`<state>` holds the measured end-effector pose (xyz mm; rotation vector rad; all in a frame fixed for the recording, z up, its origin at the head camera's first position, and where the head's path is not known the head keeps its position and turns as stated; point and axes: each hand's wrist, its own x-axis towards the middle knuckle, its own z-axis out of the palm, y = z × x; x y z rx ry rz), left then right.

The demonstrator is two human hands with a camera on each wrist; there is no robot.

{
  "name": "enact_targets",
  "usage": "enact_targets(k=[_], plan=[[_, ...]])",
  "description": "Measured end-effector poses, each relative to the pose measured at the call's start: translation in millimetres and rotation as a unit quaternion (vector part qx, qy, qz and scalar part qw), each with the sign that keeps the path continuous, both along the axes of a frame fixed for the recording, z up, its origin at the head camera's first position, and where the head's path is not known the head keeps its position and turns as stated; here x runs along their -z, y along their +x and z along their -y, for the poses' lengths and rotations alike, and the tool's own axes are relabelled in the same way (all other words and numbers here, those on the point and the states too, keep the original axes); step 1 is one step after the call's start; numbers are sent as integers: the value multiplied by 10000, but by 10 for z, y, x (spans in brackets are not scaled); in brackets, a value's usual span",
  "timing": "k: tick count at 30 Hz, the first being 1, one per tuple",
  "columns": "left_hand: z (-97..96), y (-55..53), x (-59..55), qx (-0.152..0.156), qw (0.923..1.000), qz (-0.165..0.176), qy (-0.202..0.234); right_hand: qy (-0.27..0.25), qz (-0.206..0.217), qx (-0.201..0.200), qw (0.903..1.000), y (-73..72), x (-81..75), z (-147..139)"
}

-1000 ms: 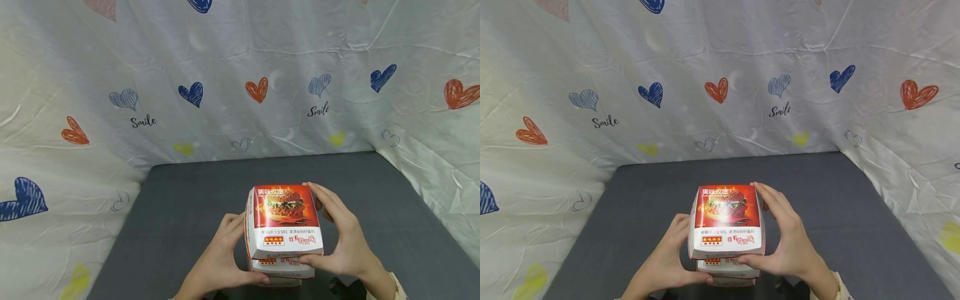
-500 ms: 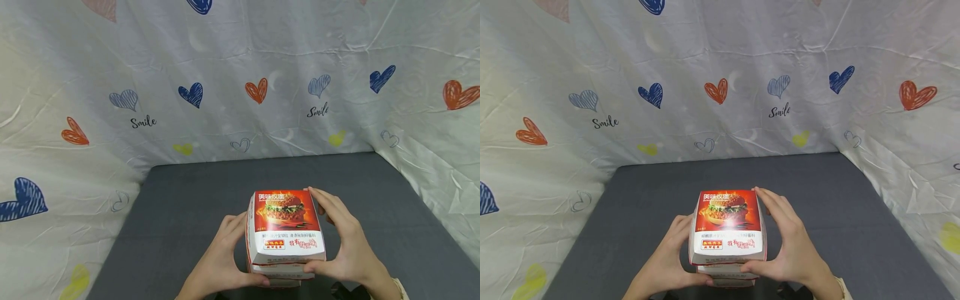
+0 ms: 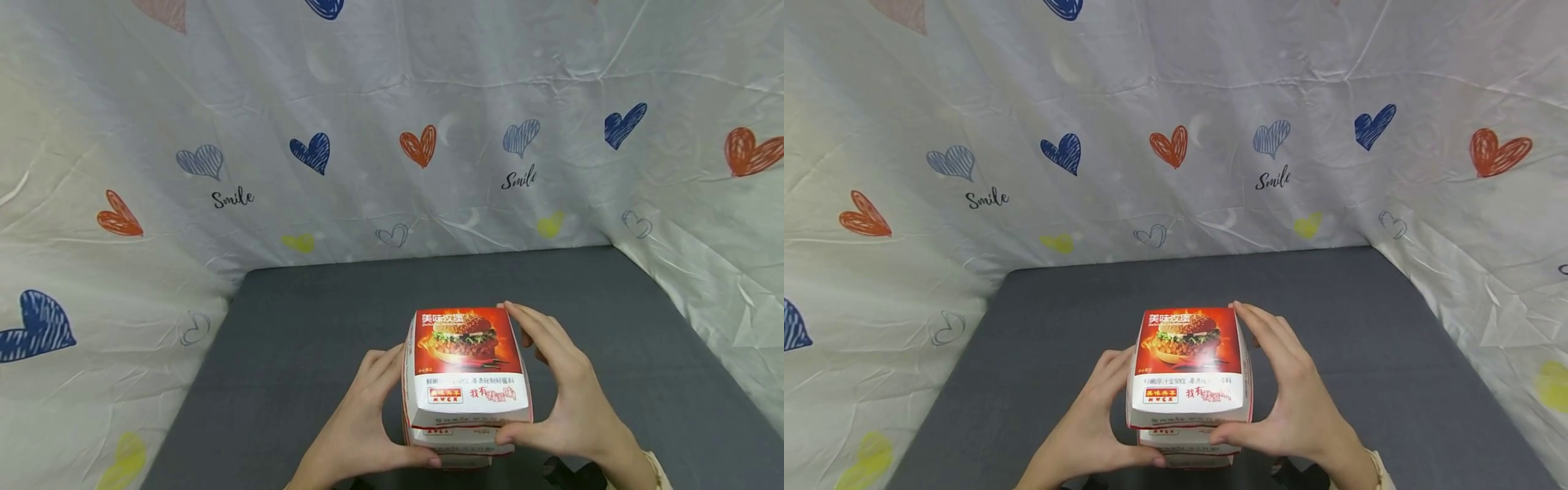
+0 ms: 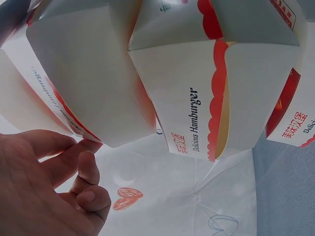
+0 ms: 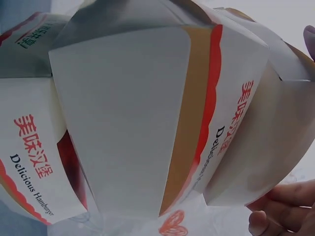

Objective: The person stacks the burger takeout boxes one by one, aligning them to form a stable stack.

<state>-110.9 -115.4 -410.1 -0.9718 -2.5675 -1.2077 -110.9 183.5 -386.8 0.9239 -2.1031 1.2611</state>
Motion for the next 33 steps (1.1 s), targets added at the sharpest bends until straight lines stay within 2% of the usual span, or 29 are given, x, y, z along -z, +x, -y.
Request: enact_targets(k=[5, 17, 33], plan=[[-8, -1, -17, -7, 10000, 11, 6, -30, -27, -26, 10000, -4, -5, 7], [-23, 16, -25, 60, 9998, -200, -66, -132, -63, -102, 9998, -6, 5, -13], [-24, 14, -21, 80, 9997, -213, -88, -185, 17, -93, 9998, 4, 20, -5]])
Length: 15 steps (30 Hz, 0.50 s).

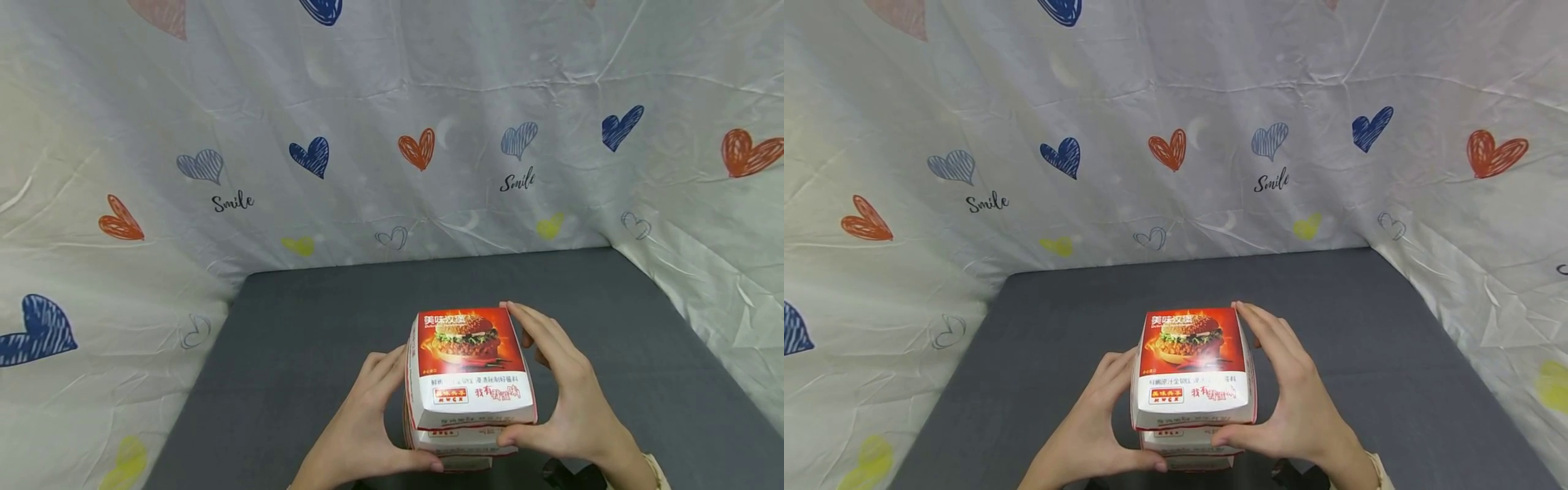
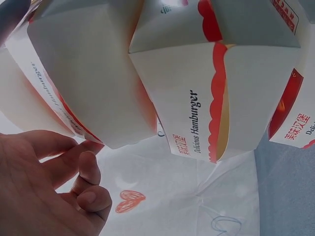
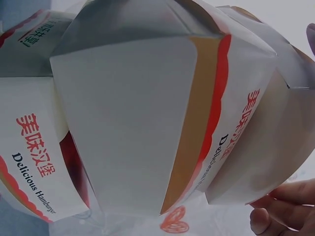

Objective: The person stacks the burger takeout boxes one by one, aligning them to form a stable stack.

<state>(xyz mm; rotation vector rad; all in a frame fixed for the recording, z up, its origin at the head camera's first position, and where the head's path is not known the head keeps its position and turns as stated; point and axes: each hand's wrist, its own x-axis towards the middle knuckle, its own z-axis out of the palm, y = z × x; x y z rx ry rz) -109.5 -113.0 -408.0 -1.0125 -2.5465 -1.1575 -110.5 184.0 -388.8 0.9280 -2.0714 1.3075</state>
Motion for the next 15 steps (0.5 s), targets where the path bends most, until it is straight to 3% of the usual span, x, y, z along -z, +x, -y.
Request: enact_targets(k=[10, 15], plan=[[3, 9, -12, -117, 9996, 239, -21, -27, 36, 33, 10000, 2, 22, -9], [-2, 8, -10, -115, 9998, 182, -28, -1, 16, 89, 10000, -5, 34, -12]])
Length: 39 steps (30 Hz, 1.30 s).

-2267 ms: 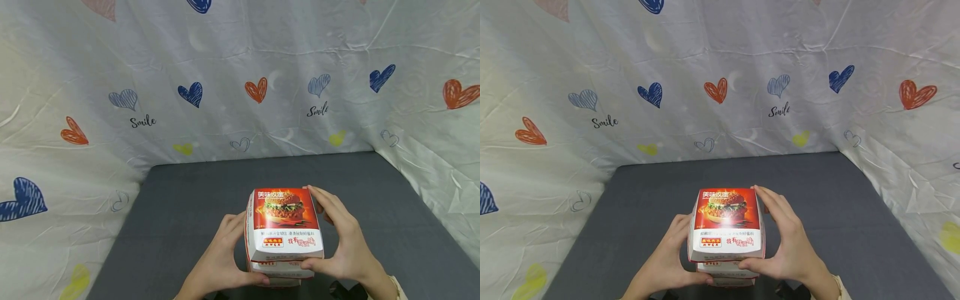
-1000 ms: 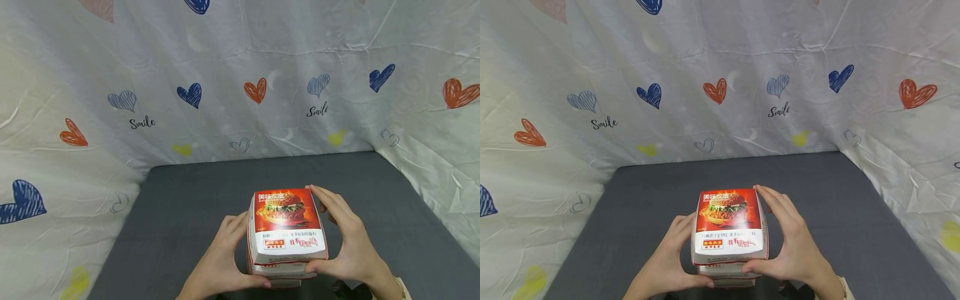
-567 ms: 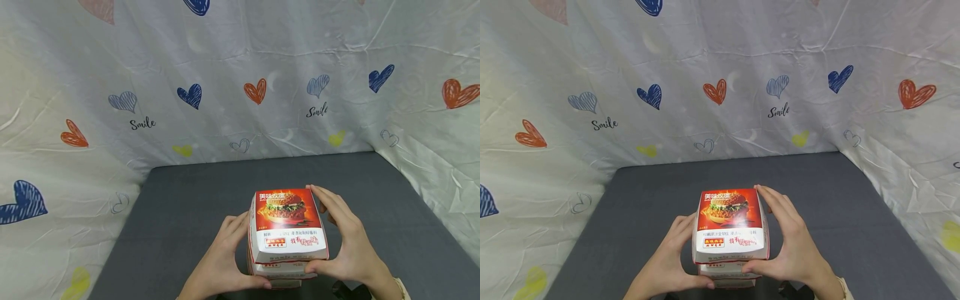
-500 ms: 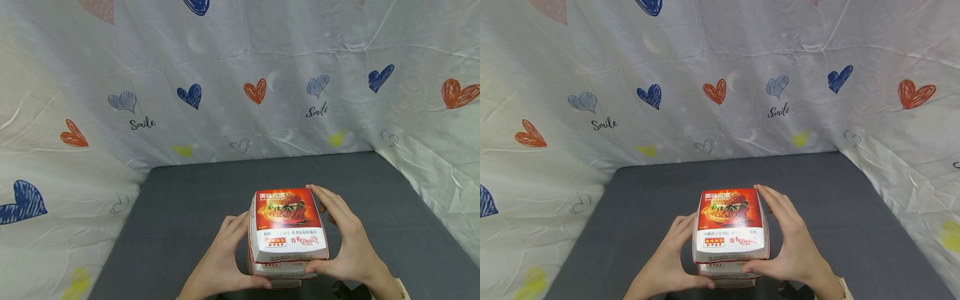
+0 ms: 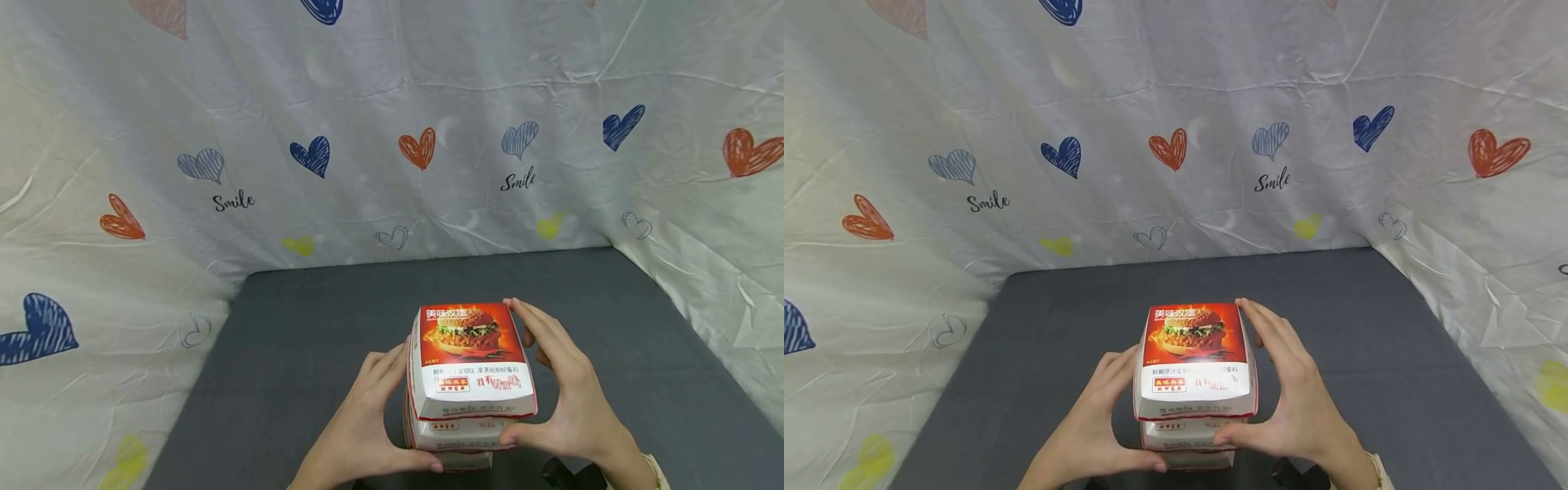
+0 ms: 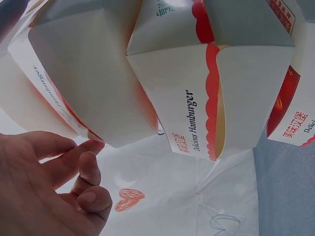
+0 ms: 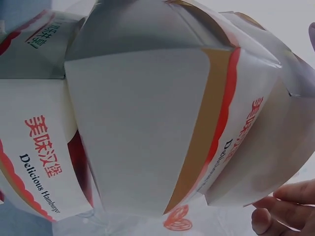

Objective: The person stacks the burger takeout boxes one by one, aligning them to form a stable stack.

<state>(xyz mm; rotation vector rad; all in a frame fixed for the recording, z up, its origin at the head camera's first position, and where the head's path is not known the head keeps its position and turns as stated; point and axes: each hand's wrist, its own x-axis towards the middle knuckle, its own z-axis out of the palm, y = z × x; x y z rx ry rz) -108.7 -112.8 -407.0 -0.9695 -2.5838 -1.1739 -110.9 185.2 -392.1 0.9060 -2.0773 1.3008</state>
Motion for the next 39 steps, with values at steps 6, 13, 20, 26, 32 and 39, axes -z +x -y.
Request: enact_targets(k=[6, 13, 20, 26, 32, 39], plan=[[18, -7, 17, 19, 10000, -52, -5, 4, -76, 57, 10000, -24, 9, -8], [31, -5, 32, -48, 9999, -89, -109, -33, -89, 88, 9999, -38, 9, -11], [26, 4, 27, -77, 9997, -156, -143, -66, -106, 120, 9999, -41, 9, -10], [27, 11, 37, -84, 9998, -80, -145, -57, -114, 169, 9998, -55, 12, -17], [35, 15, 30, -56, 9998, -139, -123, -82, -180, 208, 9996, -58, 10, -17], [137, -5, -8, -170, 9998, 83, -26, -288, -368, 87, 9989, -69, -3, -20]])
